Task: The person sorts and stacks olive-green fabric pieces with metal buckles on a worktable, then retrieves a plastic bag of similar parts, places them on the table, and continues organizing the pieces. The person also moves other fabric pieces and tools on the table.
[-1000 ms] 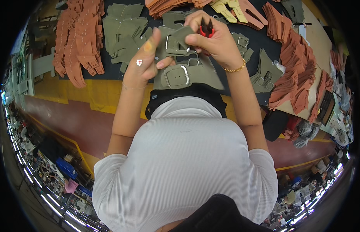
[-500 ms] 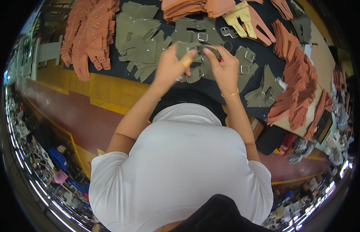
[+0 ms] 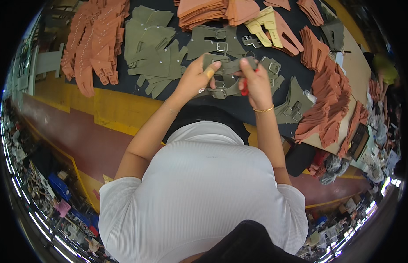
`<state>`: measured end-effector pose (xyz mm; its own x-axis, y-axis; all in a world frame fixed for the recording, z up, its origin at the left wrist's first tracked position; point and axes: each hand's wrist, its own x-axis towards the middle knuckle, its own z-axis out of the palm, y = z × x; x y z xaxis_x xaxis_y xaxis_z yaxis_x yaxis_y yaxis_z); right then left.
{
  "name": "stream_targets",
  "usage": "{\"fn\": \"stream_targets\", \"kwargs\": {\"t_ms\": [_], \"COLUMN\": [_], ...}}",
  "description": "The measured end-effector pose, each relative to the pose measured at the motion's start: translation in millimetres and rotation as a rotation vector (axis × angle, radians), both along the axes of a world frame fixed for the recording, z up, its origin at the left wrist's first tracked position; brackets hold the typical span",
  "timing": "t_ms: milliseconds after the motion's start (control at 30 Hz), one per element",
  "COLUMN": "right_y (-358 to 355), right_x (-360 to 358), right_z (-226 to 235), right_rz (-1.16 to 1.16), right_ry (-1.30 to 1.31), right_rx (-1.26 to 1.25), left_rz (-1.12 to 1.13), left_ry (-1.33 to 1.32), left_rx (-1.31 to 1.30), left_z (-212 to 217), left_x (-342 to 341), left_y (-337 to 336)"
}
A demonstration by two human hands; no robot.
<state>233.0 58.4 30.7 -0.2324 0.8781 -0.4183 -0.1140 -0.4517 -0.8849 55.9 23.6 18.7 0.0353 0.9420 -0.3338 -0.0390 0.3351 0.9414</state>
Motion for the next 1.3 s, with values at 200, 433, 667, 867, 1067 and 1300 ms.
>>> {"fn": "stream_targets", "kwargs": {"t_ms": [200,433,667,867,1067,1300], "right_y": [8,16,14,19,23,-14], "right_x": [7,28,40,64,59,-1], "right_z": [5,15,9,1,10,-12], "right_rz": [0.139,0.359,0.448,0.195,0.066,0.625], "right_ry": [0.115,-0.070,-0.182,-0.109,-0.581,0.029], "right_rx": [-0.131,0.411,0.282,0.095,0.655,0.285], "left_rz": [0.022,-0.127,-0.077,0.113,0.138,0.254], "left_ry": [-0.202,-0.361,-0.380,-0.629,-0.442,-0.445], "left_rx": [-0.073,-0.115,-0.085,0.042,-0.202,-0.308], "left_z": [10,24,28,34,33,1], "left_x": [-6,-14,-14,-28,-26,-19], "left_y": [-3,-10,-16,-11,6,-1]}}
